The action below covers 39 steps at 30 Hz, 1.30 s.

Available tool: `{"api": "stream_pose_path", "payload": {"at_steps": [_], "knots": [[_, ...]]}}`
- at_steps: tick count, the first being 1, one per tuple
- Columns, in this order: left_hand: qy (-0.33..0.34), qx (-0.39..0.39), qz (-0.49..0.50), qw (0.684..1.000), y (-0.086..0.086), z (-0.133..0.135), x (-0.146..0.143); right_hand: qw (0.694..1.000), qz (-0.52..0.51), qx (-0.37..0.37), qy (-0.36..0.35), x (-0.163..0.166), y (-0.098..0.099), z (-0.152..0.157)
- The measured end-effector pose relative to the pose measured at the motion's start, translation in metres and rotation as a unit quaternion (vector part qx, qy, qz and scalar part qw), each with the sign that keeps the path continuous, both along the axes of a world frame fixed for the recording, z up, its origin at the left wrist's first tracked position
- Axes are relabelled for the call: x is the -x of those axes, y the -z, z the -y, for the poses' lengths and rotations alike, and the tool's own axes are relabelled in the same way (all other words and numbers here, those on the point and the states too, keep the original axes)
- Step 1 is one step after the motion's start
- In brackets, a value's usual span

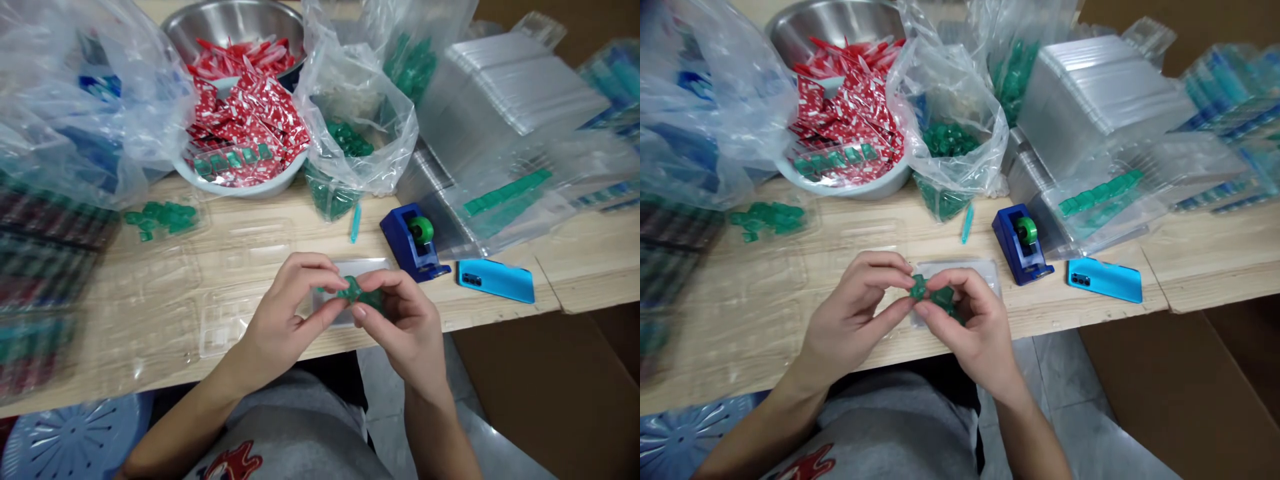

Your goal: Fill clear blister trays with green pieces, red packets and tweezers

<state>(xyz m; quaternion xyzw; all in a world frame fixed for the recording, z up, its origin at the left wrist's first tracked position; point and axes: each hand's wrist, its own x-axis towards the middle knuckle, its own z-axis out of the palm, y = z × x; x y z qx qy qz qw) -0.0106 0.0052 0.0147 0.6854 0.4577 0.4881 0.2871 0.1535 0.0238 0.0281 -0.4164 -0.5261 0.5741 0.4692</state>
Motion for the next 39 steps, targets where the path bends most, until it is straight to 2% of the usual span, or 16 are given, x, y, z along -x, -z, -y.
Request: {"api": "stream_pose_path", "payload": {"at_steps": [6,10,12,14,18,22,25,28,31,33,35,37,39], "knots": [[0.028,0.003,-0.009,1.0,-0.003,0.002,0.001,0.999,0.039,-0.002,0.004,0.0,0.001,0.001],[0.013,0.014,0.013,1.0,-0.005,0.005,0.002,0.994,0.103,-0.042,0.005,0.0,0.003,0.006],[-0.002,0.027,0.03,0.999,-0.005,0.005,0.001,0.985,0.149,-0.087,0.016,0.001,0.004,0.009],[-0.014,0.036,0.039,0.999,-0.006,0.005,0.0,0.966,0.195,-0.164,0.034,0.002,0.005,0.011],[-0.01,0.036,0.016,0.999,-0.007,0.006,-0.001,0.91,0.273,-0.309,0.046,0.004,0.004,0.011],[-0.015,0.059,0.055,0.997,-0.008,0.006,-0.001,0.889,0.309,-0.332,0.065,0.004,0.003,0.01],[-0.011,0.08,0.088,0.993,-0.009,0.005,-0.001,0.866,0.336,-0.354,0.105,0.004,0.006,0.009],[-0.002,0.081,0.083,0.993,-0.009,0.004,-0.003,0.833,0.37,-0.383,0.15,0.004,0.012,0.008],[0.003,0.063,0.053,0.997,-0.008,0.005,-0.007,0.812,0.381,-0.401,0.184,0.003,0.018,0.007],[0.005,0.044,0.027,0.999,-0.006,0.006,-0.009,0.815,0.374,-0.394,0.202,0.001,0.019,0.006],[0.0,0.024,0.008,1.0,-0.005,0.006,-0.01,0.842,0.352,-0.361,0.19,-0.003,0.018,0.008],[-0.012,0.006,-0.007,1.0,-0.005,0.006,-0.01,0.877,0.321,-0.328,0.139,-0.006,0.015,0.009],[-0.021,-0.004,-0.021,1.0,-0.004,0.006,-0.009,0.895,0.296,-0.325,0.081,-0.009,0.013,0.011]]}}
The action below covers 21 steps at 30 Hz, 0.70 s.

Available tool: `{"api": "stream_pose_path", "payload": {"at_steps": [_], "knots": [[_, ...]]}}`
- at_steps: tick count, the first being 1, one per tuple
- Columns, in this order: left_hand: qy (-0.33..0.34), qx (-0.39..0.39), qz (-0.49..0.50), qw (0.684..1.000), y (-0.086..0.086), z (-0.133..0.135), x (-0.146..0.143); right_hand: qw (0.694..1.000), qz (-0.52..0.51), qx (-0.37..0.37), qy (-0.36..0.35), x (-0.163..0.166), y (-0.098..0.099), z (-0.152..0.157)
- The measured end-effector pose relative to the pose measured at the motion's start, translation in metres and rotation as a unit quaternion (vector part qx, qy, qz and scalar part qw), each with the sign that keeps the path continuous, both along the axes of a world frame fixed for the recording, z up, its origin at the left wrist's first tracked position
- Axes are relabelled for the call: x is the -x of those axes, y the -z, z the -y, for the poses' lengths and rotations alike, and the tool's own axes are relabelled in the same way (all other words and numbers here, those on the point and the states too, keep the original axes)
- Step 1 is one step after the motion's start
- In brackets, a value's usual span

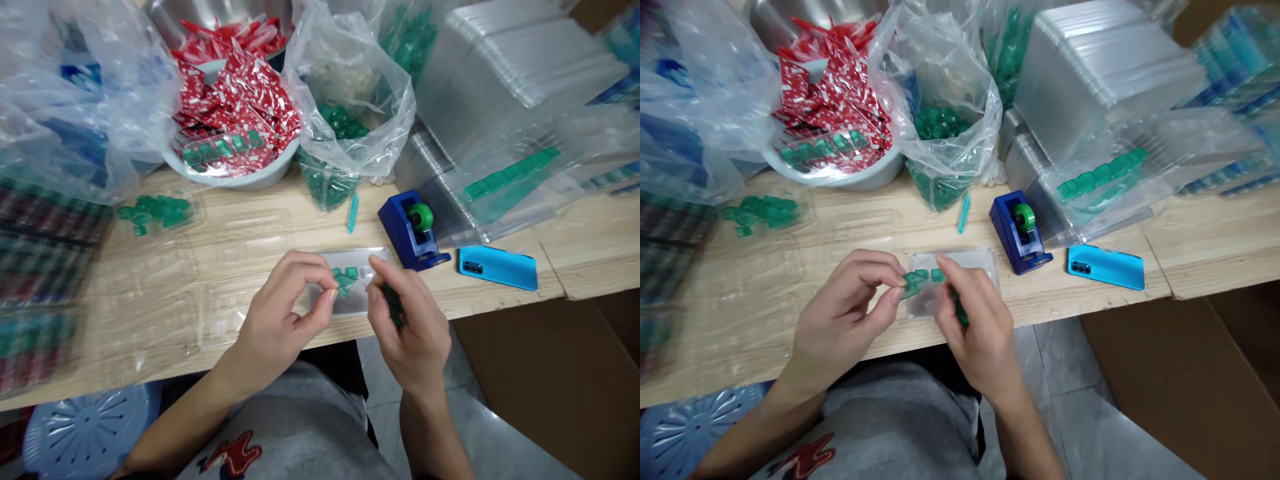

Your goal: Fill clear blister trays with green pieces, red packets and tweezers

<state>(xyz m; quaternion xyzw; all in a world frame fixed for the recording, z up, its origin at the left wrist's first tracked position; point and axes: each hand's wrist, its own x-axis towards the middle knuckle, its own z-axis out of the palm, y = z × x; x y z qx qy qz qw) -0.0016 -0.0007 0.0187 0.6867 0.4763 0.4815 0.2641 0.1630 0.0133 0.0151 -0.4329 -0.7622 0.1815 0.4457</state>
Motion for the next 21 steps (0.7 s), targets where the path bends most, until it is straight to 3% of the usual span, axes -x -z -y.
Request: {"api": "stream_pose_path", "payload": {"at_steps": [3,12,16,18,21], "knots": [[0.007,-0.002,-0.011,1.0,0.0,0.001,0.001,0.999,0.02,-0.015,-0.031,-0.001,-0.001,0.0],[0.056,-0.001,-0.065,0.996,-0.006,0.007,-0.002,0.99,0.093,-0.085,0.07,0.008,0.009,0.001],[0.077,0.064,0.018,0.995,-0.003,0.009,0.003,0.97,0.066,-0.088,0.216,-0.017,0.022,-0.016],[0.06,0.1,0.073,0.99,0.0,0.007,0.007,0.959,0.024,-0.057,0.276,-0.033,0.026,-0.019],[0.024,0.13,0.123,0.984,0.006,0.002,0.009,0.978,-0.023,0.03,0.203,-0.04,0.023,-0.009]]}}
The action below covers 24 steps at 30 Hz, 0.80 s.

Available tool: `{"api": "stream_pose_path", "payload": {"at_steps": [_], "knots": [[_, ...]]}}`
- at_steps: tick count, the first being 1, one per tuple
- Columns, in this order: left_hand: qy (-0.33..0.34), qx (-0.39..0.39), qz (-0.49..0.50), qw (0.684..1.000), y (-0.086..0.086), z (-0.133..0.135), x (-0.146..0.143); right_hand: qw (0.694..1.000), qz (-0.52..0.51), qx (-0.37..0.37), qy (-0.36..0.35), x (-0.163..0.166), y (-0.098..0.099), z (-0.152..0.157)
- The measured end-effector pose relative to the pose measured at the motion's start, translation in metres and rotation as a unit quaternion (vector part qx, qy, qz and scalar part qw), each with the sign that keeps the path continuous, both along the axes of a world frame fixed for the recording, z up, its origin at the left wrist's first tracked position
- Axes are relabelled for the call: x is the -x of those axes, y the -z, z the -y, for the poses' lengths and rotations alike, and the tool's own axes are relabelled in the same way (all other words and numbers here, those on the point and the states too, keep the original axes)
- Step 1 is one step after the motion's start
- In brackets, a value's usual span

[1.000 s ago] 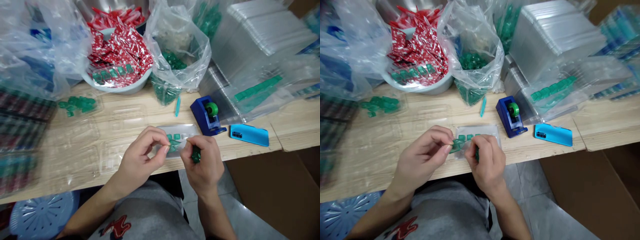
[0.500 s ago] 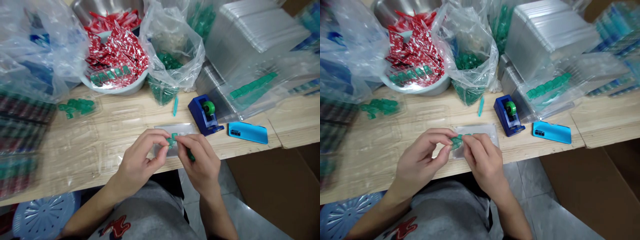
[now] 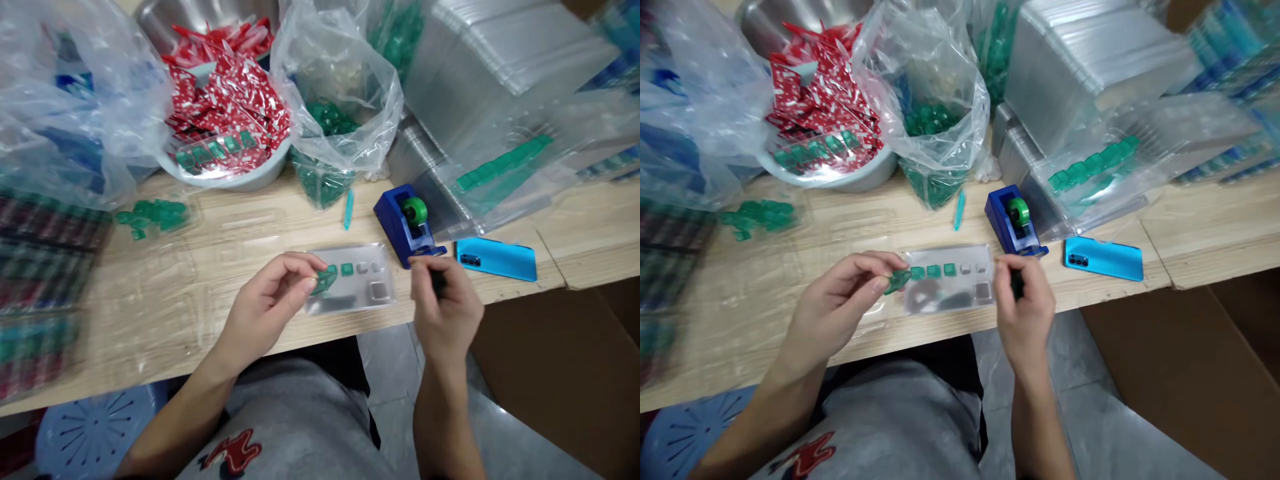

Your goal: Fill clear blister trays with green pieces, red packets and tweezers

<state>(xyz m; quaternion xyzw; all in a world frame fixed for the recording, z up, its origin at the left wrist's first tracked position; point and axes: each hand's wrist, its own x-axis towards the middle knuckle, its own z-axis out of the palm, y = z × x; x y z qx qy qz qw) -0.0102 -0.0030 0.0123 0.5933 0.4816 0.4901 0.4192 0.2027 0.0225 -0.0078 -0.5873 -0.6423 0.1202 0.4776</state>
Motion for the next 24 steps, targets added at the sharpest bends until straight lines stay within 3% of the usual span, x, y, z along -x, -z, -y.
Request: {"api": "stream_pose_path", "payload": {"at_steps": [4,6,12,18,24], "knots": [[-0.001,-0.002,-0.007,1.0,0.004,-0.003,-0.008,0.98,-0.023,-0.005,-0.2,0.019,-0.009,0.023],[0.005,-0.004,-0.012,1.0,0.003,-0.003,-0.013,0.967,0.003,-0.034,-0.253,0.029,-0.011,0.028],[0.001,0.051,0.028,0.998,-0.001,0.0,-0.018,0.961,0.111,-0.044,-0.25,0.034,-0.005,0.024],[0.106,0.09,0.054,0.989,0.01,-0.002,-0.013,0.958,-0.078,0.06,-0.271,0.024,0.002,0.029],[0.097,0.108,0.033,0.989,0.029,0.007,-0.019,0.946,-0.123,0.126,-0.271,0.02,0.02,0.044]]}}
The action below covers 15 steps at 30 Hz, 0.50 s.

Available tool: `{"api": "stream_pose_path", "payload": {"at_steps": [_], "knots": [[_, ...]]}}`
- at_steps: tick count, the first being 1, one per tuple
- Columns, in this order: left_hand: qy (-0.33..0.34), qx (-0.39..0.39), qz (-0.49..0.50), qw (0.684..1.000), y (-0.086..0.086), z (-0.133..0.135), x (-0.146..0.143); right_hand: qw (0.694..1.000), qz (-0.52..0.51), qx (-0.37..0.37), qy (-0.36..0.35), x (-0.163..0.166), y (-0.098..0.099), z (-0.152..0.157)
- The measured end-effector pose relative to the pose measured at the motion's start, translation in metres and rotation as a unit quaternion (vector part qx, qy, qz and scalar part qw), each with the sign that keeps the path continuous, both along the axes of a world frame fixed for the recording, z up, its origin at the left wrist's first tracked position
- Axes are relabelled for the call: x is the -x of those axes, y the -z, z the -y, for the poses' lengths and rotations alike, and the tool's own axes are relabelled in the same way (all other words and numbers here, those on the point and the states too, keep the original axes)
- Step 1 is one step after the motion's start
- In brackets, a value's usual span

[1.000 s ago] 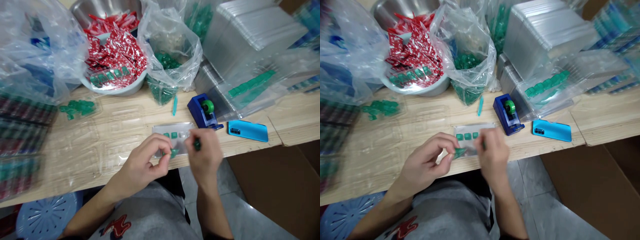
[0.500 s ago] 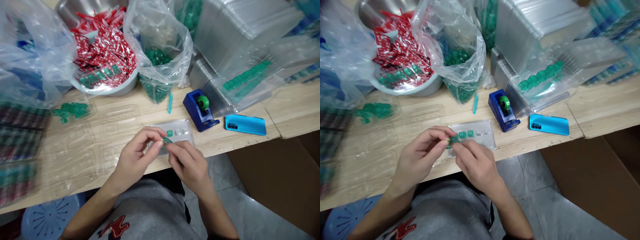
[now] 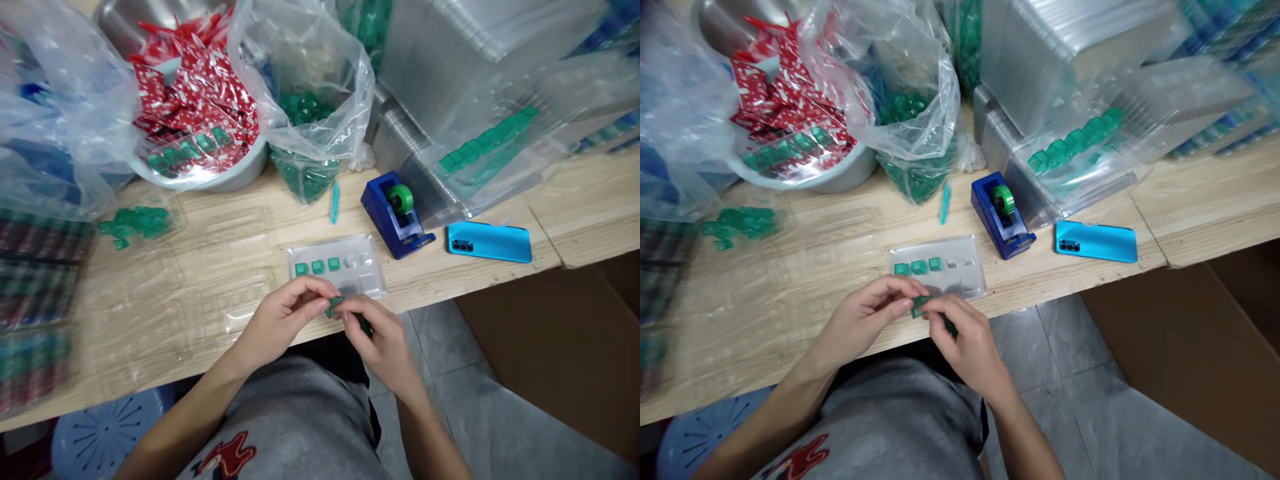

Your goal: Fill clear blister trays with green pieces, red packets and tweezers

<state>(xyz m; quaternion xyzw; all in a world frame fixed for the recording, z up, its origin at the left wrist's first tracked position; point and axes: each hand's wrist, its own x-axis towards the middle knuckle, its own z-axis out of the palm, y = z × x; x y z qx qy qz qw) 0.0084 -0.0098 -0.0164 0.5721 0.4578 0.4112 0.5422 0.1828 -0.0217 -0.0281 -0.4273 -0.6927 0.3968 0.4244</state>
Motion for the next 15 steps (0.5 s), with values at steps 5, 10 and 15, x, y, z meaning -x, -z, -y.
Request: {"api": "stream_pose_path", "payload": {"at_steps": [5,10,15], "knots": [[-0.027,-0.049,-0.078,0.995,0.001,-0.009,-0.009,0.997,-0.017,0.027,0.067,-0.006,0.003,0.003],[0.004,-0.275,-0.267,0.924,0.012,-0.045,-0.019,0.963,-0.054,0.068,0.256,-0.025,0.009,0.001],[0.106,-0.323,-0.327,0.882,0.027,-0.065,-0.023,0.953,-0.055,0.081,0.286,-0.036,0.013,0.004]]}}
